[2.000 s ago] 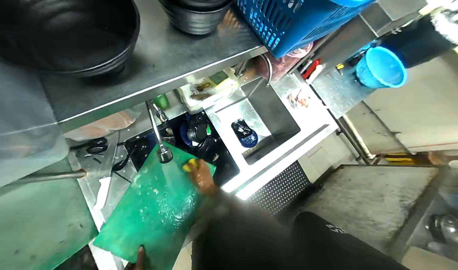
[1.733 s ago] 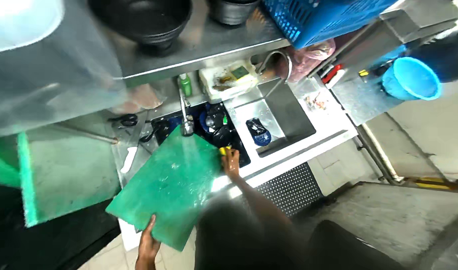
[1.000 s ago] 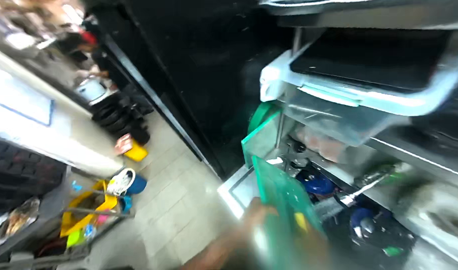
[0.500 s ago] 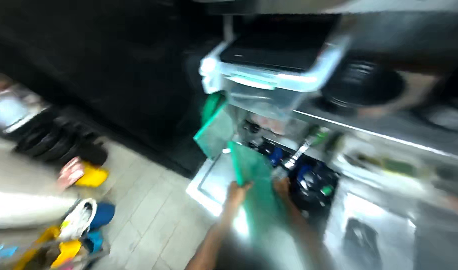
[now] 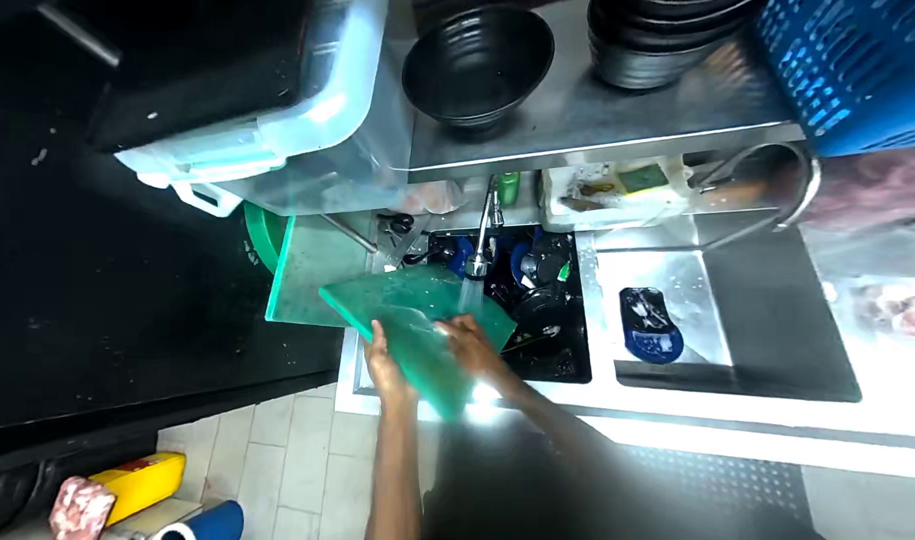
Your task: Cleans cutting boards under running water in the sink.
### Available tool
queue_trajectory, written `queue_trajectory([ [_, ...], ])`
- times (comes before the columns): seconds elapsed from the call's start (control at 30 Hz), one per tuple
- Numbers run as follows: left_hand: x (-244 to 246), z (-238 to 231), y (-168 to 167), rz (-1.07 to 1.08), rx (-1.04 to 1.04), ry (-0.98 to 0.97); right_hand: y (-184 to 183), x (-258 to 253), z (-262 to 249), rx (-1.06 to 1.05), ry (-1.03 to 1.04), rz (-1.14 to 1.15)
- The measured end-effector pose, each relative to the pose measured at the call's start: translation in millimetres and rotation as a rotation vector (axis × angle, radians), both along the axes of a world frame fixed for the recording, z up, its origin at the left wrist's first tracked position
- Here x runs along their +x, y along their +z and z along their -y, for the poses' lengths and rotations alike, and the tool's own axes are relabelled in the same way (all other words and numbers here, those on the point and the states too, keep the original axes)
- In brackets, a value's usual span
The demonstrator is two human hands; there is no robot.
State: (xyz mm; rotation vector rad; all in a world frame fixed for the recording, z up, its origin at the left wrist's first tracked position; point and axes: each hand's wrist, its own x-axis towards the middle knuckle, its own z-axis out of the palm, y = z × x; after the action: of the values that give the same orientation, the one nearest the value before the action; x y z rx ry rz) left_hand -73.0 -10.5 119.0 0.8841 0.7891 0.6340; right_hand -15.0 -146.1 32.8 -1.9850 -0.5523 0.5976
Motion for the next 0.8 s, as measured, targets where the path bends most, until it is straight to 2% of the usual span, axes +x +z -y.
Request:
queue_trajectory([
  [0.1,-2.2,-0.3,-2.2,-0.029,0.024,0.006,-78.1,29.8,41.8,-0.28,-0.083,-0.093],
  [0.17,-2.8,4.3,-2.0,-0.024,0.026,0.002,-101.0,43.6,47.4,-0.447,-0.13,-0.169],
  [0.23,0.1,8.3,0.7,-0.023,0.034,-0.002,-73.2,38.4,36.1,-0.461,-0.142,-0.192],
  [0.4,6.3,13.0,6.1,-0.006,0.017,-0.012,54.9,-16.1,-8.1,0.0,-0.036,-0.061],
  [0.47,7.4,14.1,4.9,0.001,0.012,-0.034,59.1,-9.5,-27.8,0.154,0.028,-0.013],
  [0.53,5.0,15.5,3.4,-0.044,0.034,-0.044,20.3,20.4,-41.2,0.208,0.065,-0.004],
  [0.57,2.4,17.5,2.2,-0.08,0.05,-0.039,-8.4,39.7,-41.9,0.133,0.059,-0.014],
  [0.7,-13.0,28.6,-7.8,-0.18,0.112,0.01,-125.1,96.8,-11.4,-0.46,-0.029,-0.155],
  [0.73,-16.5,28.7,-9.1,-0.188,0.128,0.023,-133.1,95.6,-8.6,-0.516,-0.041,-0.172],
  [0.8,-17.3,24.8,-9.7,-0.2,0.142,0.044,-104.5,81.2,-12.6,-0.482,-0.062,-0.207],
])
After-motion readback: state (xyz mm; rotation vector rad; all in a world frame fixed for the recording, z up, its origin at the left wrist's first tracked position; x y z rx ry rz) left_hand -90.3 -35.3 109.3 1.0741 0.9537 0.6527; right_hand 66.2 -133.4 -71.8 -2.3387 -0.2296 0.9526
